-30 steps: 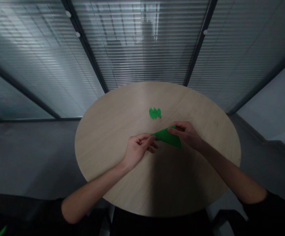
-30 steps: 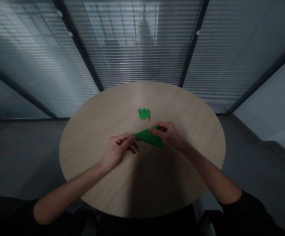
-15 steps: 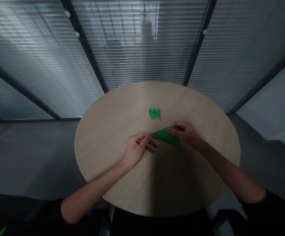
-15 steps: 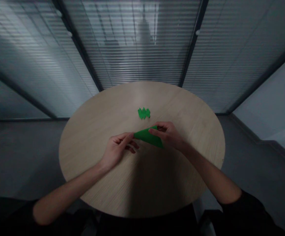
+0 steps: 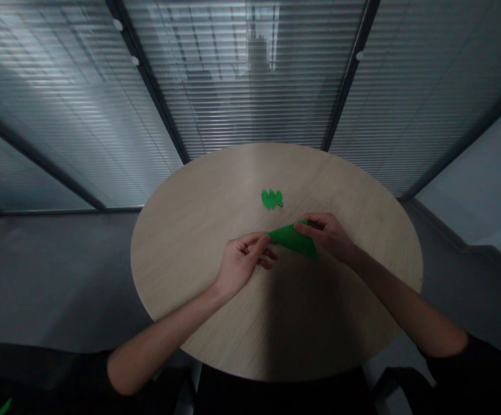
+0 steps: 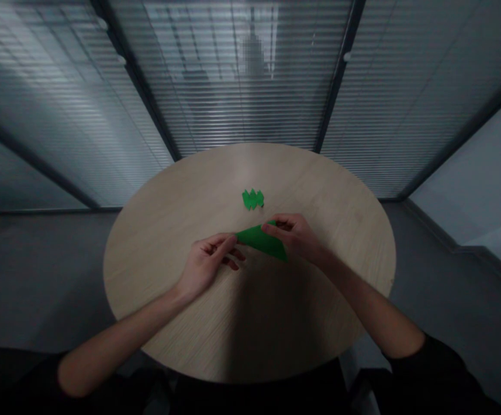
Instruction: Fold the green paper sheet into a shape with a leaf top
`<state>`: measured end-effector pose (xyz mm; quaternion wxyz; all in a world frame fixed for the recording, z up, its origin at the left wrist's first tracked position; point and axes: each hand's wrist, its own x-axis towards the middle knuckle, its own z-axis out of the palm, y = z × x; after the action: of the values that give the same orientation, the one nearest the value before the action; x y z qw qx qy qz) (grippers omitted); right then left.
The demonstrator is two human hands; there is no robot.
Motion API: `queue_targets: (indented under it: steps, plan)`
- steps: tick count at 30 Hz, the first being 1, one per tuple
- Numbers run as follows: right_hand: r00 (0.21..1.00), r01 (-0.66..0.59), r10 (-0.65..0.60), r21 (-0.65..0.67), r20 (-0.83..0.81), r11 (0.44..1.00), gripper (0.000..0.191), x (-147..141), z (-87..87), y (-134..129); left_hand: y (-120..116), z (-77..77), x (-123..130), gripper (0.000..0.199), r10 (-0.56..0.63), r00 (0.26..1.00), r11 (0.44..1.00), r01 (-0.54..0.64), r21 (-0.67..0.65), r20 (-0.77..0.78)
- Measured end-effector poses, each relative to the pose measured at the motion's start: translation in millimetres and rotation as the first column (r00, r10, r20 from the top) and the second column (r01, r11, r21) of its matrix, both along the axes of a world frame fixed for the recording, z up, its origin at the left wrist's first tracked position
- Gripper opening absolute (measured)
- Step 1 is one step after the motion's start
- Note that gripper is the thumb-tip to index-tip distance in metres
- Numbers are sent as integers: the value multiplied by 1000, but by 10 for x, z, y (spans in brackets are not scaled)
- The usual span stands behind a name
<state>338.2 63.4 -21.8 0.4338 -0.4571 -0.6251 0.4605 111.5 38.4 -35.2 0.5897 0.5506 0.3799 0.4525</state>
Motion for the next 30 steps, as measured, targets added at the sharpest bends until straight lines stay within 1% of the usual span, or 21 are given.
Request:
queue_targets:
  steps: [4,9,10,12,14,15,16,18,20,22,24,27,30]
  plan:
    - [1000,-6,6,6,-4,1000,33,11,-11,4,23,-23,-3,33,11,1000,1000,-10,-16,30]
    - [999,-48,48,-1,-19,999,35,10,-37,18,70,-74,-3,33,18,996,998,-13,-59,90]
    - [999,-44,44,-3,-18,999,37,5,-43,21,76,-83,-2,33,33,995,998,-27,-58,95]
    - [1000,-14,14,0,-13,1000,38,-10,-54,27,79,-95,-1,32,123,987,992,-122,-14,104]
    - [999,30,-30,-1,-12,1000,39,-28,-68,28,62,-96,0,36,237,965,965,-247,86,109]
    - [999,51,-51,-6,-15,999,39,-38,-77,26,46,-93,1,36,267,958,949,-280,147,101]
    - [998,67,-67,-13,-20,998,39,-47,-89,22,24,-90,3,34,269,960,938,-280,204,82]
    - [996,80,-81,-28,-32,996,39,-67,-118,12,-26,-85,9,32,186,982,943,-173,284,-19]
    - [996,71,-74,-43,-50,997,40,-87,-150,0,-70,-88,19,38,92,987,951,-48,304,-131]
    - [997,39,-43,-66,-69,997,40,-106,-175,-11,-93,-98,30,40,42,982,955,14,295,-183]
    - [996,-11,2,-96,-94,995,41,-121,-185,-20,-93,-108,38,38,17,984,963,32,267,-179]
    - [987,-94,76,-125,-139,988,41,-131,-174,-29,-75,-110,43,32,2,990,976,29,215,-139]
    - [980,-124,100,-134,-173,983,41,-121,-148,-31,-67,-95,41,29,-15,995,988,30,148,-101]
